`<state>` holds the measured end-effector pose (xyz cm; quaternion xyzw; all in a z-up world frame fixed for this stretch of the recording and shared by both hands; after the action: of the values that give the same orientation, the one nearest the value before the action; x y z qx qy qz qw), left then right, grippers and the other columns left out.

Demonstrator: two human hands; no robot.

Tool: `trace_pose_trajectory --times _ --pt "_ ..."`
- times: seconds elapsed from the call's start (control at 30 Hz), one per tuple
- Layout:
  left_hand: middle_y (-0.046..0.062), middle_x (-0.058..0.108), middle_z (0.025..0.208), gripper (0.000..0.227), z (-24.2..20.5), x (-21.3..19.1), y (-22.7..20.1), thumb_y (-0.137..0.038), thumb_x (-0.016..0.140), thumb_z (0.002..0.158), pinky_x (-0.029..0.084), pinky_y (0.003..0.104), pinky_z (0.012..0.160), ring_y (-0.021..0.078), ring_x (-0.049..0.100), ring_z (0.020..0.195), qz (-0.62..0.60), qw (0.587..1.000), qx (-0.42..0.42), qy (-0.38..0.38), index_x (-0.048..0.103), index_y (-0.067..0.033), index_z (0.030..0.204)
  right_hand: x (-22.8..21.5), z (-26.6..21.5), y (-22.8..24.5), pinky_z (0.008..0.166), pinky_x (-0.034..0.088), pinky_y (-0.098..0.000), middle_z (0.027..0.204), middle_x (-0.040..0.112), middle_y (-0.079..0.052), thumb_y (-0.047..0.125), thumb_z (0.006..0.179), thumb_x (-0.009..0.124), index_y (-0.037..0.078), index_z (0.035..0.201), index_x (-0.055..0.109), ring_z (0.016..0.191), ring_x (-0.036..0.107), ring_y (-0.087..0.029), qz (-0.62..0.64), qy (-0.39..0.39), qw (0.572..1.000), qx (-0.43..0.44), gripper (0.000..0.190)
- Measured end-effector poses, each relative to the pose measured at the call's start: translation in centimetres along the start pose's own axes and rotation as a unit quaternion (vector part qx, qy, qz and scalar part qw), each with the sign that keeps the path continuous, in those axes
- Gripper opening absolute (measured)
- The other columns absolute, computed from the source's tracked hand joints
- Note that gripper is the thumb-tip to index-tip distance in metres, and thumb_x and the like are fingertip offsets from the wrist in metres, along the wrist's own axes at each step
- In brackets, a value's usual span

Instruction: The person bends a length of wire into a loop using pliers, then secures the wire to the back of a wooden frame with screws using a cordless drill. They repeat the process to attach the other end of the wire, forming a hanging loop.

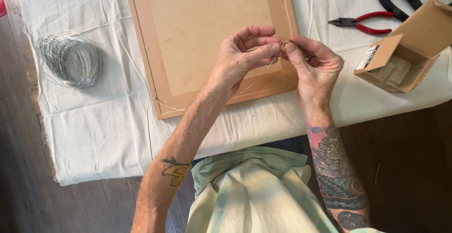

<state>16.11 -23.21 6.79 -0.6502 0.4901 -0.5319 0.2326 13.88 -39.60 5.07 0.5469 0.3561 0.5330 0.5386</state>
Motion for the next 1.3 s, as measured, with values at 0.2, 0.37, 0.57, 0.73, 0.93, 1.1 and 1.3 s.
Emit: trace_pose_trajectory --times 0.2,0.37,0.57,0.73,0.93,1.1,1.3 --pt "0.008 0.078 0.096 0.034 -0.1 0.4 0.0 -0.014 0.086 0.079 0.064 0.025 0.076 0.0158 0.076 0.080 0.020 1.000 0.012 0.001 0.071 -0.0077 0.108 -0.2 -0.1 0.7 0.091 0.070 -0.0323 0.098 0.075 -0.012 0.008 0.096 0.078 0.001 0.110 0.073 0.090 0.075 -0.018 0.014 0.017 1.000 -0.006 0.016" --pt "0.010 0.079 0.096 0.033 -0.2 0.9 0.1 -0.015 0.086 0.079 0.065 0.027 0.077 0.0170 0.077 0.081 0.023 0.999 0.028 0.008 0.070 -0.0068 0.107 -0.6 -0.1 0.4 0.088 0.067 -0.0285 0.103 0.069 -0.008 0.006 0.099 0.076 0.002 0.109 0.072 0.088 0.065 -0.013 -0.015 0.040 0.998 -0.039 0.011" --pt "0.012 0.079 0.096 0.032 -0.1 1.2 0.3 -0.011 0.086 0.079 0.064 0.026 0.076 0.0176 0.076 0.078 0.002 1.000 0.027 -0.004 0.069 -0.0042 0.105 -0.9 -0.3 0.8 0.087 0.065 -0.0275 0.101 0.070 -0.010 0.005 0.100 0.076 0.002 0.109 0.072 0.088 0.068 -0.016 -0.028 0.044 0.998 -0.036 0.010" --pt "0.010 0.079 0.095 0.031 0.2 1.1 0.7 -0.013 0.086 0.079 0.065 0.028 0.080 0.0160 0.076 0.082 0.013 0.999 0.031 0.009 0.070 -0.0054 0.105 -1.1 -0.2 0.7 0.081 0.065 -0.0276 0.106 0.068 -0.011 0.006 0.101 0.075 0.002 0.110 0.071 0.088 0.066 -0.017 -0.037 0.046 0.997 -0.041 0.010" --pt "0.010 0.080 0.096 0.032 0.2 1.3 0.9 -0.015 0.086 0.079 0.064 0.027 0.079 0.0139 0.075 0.082 0.025 0.999 0.024 0.003 0.070 -0.0057 0.105 -1.4 -0.4 0.3 0.075 0.064 -0.0251 0.107 0.068 -0.009 0.007 0.101 0.075 0.004 0.110 0.072 0.088 0.064 -0.014 -0.033 0.044 0.998 -0.033 0.010" --pt "0.011 0.080 0.096 0.032 0.4 1.3 0.9 -0.014 0.086 0.078 0.064 0.027 0.078 0.0151 0.076 0.081 0.022 1.000 0.016 -0.002 0.070 -0.0050 0.104 -1.7 -0.5 0.0 0.072 0.065 -0.0242 0.106 0.069 -0.007 0.011 0.100 0.076 0.004 0.109 0.073 0.084 0.063 -0.011 -0.036 0.028 0.999 -0.015 0.012" --pt "0.011 0.080 0.096 0.033 0.3 1.5 1.0 -0.015 0.086 0.078 0.066 0.028 0.079 0.0167 0.077 0.078 0.035 0.999 0.001 0.002 0.070 -0.0057 0.105 -1.8 -0.5 0.0 0.071 0.063 -0.0241 0.107 0.069 -0.007 0.009 0.101 0.075 0.005 0.110 0.073 0.092 0.065 -0.014 -0.042 0.033 0.998 -0.029 0.010"
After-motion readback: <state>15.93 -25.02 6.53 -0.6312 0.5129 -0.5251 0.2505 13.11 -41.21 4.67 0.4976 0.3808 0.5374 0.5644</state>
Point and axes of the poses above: each hand's wrist, its own z-axis towards the middle knuckle, its own x-axis out of the palm, y = z × x, the point moved 3 cm from there along z, towards the middle knuckle
